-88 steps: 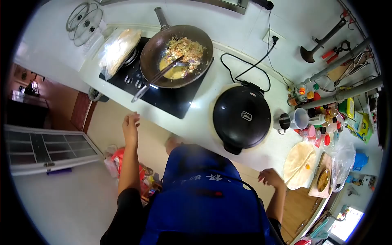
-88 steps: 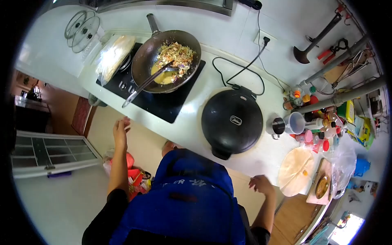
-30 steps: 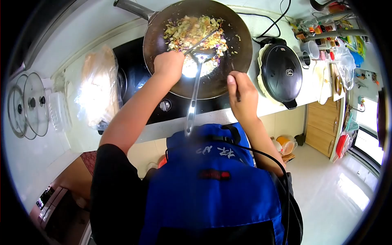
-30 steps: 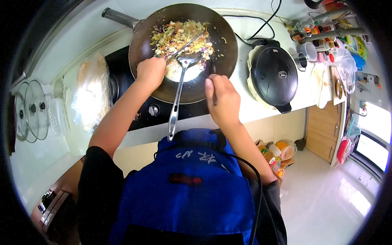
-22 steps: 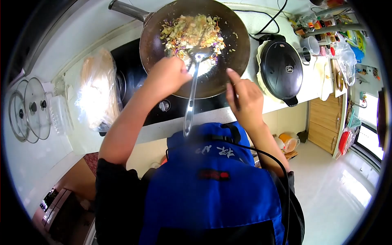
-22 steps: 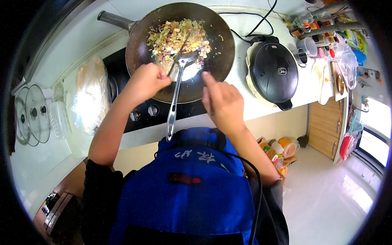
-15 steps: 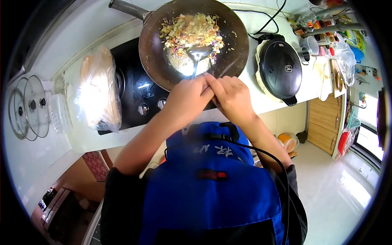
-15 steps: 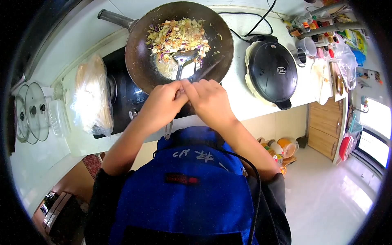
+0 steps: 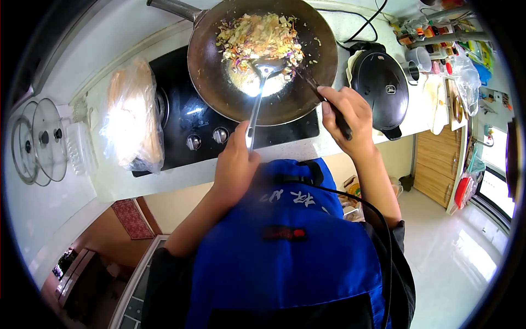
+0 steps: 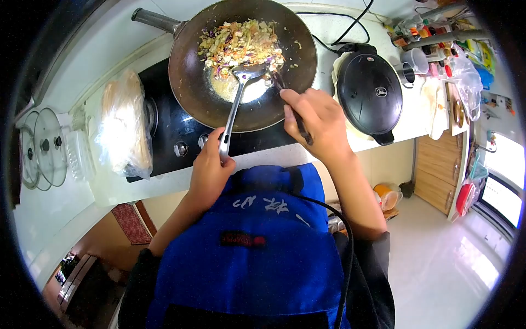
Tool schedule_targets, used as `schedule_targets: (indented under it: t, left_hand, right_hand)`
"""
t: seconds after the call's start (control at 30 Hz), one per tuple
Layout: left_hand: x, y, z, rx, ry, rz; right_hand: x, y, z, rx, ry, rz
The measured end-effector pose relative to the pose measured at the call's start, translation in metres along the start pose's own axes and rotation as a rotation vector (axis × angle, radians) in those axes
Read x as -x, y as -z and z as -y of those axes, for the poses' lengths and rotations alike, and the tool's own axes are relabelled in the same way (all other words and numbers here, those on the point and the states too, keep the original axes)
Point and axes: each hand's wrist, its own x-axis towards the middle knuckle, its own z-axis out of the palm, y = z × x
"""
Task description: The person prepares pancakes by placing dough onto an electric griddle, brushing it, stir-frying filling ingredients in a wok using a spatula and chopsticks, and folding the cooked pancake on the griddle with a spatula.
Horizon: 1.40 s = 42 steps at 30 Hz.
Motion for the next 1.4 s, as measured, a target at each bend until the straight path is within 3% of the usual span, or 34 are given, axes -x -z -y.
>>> schedule_targets:
  t: [0.07, 0.3, 0.47, 0.77, 0.87, 1.13, 1.4]
  left_hand:
    - [-0.004, 0.003, 0.009, -0.095, -0.099, -0.085]
    - [-0.025, 0.023, 0.007, -0.146, -0.149, -0.189]
    - [-0.04, 0.023, 0.0, -0.059, -0.115, -0.262]
    - [-0.057, 0.034, -0.003, -0.064, -0.073, -0.254]
    - [-0.06, 0.044, -0.019, 0.044, 0.128, -0.195]
    - [-0.061, 0.038, 0.0, 0.099, 0.068, -0.212]
    - [-0.054, 0.029, 0.027, 0.049, -0.013, -0.251]
  right_hand:
    - [0.004, -0.004, -0.001, -0.095, -0.101, 0.04]
    - [0.011, -0.02, -0.009, -0.319, -0.327, 0.079]
    - [0.015, -0.024, -0.005, -0.269, -0.453, 0.11]
    - [0.015, -0.01, -0.012, -0.178, -0.355, 0.157]
    - [0.013, -0.02, -0.029, -0.165, -0.228, 0.096]
    - [0.001, -0.029, -0.055, -0.218, -0.394, 0.096]
    - [0.0, -0.039, -0.07, -0.233, -0.34, -0.03]
